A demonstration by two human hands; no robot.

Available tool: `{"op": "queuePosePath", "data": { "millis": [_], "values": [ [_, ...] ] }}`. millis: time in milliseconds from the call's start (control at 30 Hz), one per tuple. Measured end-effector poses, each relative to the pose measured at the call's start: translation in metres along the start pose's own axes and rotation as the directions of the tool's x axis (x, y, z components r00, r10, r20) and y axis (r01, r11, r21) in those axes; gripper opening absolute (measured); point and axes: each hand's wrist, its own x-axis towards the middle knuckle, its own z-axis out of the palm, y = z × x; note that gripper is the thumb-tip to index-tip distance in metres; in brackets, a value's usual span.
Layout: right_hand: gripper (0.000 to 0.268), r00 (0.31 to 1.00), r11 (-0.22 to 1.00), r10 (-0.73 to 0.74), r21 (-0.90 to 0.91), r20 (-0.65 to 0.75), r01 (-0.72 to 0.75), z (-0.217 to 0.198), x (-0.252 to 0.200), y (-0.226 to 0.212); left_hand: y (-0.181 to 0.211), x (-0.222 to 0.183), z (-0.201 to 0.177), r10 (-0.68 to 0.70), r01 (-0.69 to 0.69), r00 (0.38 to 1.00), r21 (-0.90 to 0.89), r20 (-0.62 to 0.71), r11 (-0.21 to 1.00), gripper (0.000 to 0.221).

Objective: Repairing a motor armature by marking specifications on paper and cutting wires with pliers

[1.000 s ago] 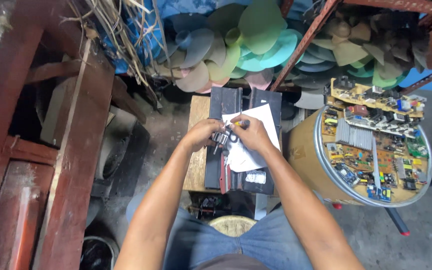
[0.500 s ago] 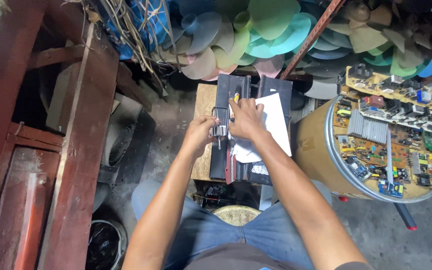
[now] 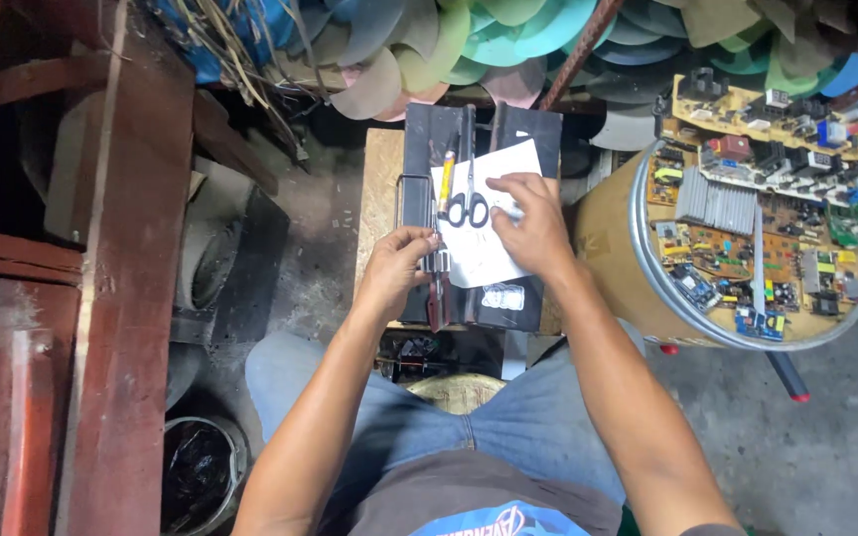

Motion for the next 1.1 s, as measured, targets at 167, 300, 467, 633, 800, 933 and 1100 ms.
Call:
{"op": "queuePosePath", "data": {
  "millis": [167, 300, 467, 633, 800, 933, 1100],
  "values": [
    [0.032, 0.989, 0.988, 0.078, 0.14, -0.125, -0.06, -0.029, -0.036, -0.006, -0.017, 0.003, 0.018, 0.013, -0.013, 1.0, 0.02, 0.004, 1.0, 0.032],
    [0.028, 0.963, 0.935, 0.241, 0.294, -0.121, -0.197, -0.053, -0.057, 0.002, -0.017, 0.0, 0.025, 0.03, -0.03, 0.999, 0.024, -0.016, 0.999, 0.031],
    [0.026, 0.91, 0.86, 0.406, 0.371, -0.082, -0.35, -0.069, -0.08, 0.038, -0.022, -0.005, 0.022, 0.03, -0.029, 0.999, 0.028, -0.025, 0.999, 0.031],
    [0.024, 0.825, 0.824, 0.565, 0.029, 0.024, -0.565, -0.067, -0.113, 0.077, -0.021, -0.025, 0.015, -0.005, 0.004, 1.0, 0.026, 0.018, 1.0, 0.037],
    [0.024, 0.611, 0.795, 0.591, -0.508, 0.526, -0.332, -0.025, -0.141, 0.083, -0.037, -0.033, 0.006, -0.079, 0.079, 0.996, -0.016, 0.053, 0.997, 0.035],
    [0.042, 0.562, 0.784, 0.578, -0.593, 0.591, -0.184, 0.003, -0.164, 0.1, -0.035, -0.045, 0.011, -0.079, 0.079, 0.996, 0.005, 0.044, 0.997, 0.033],
    [0.024, 0.497, 0.738, 0.639, -0.652, 0.588, -0.177, 0.017, -0.178, 0.121, -0.017, -0.059, 0.017, -0.087, 0.088, 0.993, -0.016, 0.081, 0.996, 0.032]
  ]
}}
